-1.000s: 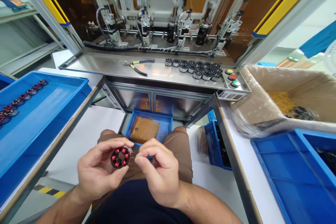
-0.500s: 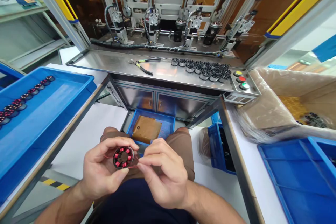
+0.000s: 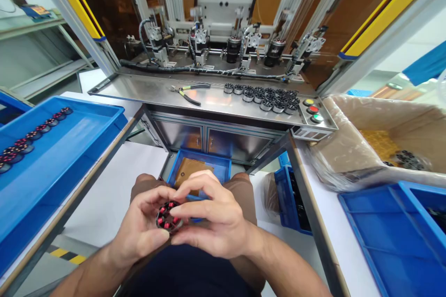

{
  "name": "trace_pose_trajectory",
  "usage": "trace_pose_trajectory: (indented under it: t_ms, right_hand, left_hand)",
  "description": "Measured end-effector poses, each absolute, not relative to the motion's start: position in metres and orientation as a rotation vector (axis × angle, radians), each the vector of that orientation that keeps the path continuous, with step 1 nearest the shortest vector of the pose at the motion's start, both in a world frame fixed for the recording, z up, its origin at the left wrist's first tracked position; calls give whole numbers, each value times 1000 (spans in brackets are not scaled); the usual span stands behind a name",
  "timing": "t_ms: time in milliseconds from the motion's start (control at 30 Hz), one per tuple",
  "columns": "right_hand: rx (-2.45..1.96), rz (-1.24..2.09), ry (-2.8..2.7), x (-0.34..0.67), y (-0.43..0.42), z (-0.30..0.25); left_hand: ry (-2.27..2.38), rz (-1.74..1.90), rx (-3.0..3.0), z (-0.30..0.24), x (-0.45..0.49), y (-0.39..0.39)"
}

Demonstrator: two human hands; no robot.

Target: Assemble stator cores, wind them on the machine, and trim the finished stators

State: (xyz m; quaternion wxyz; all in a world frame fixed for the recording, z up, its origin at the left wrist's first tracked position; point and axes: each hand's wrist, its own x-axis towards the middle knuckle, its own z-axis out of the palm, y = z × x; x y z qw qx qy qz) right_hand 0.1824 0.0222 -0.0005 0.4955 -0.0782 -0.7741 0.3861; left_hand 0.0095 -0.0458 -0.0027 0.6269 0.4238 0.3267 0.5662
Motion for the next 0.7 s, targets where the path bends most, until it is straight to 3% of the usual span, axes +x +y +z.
trace_pose_trajectory:
  t_ms: [167, 433, 700]
  right_hand:
    - [-101, 948, -1951, 181, 26, 6]
    - [-274, 311, -1804, 184, 3, -5]
    - [-441, 474, -1605, 167, -9, -8]
  left_hand:
    - [681, 1196, 894, -6, 10, -45]
    - [681, 1271, 859, -10, 13, -48]
    - [762, 1638, 1170, -15, 21, -46]
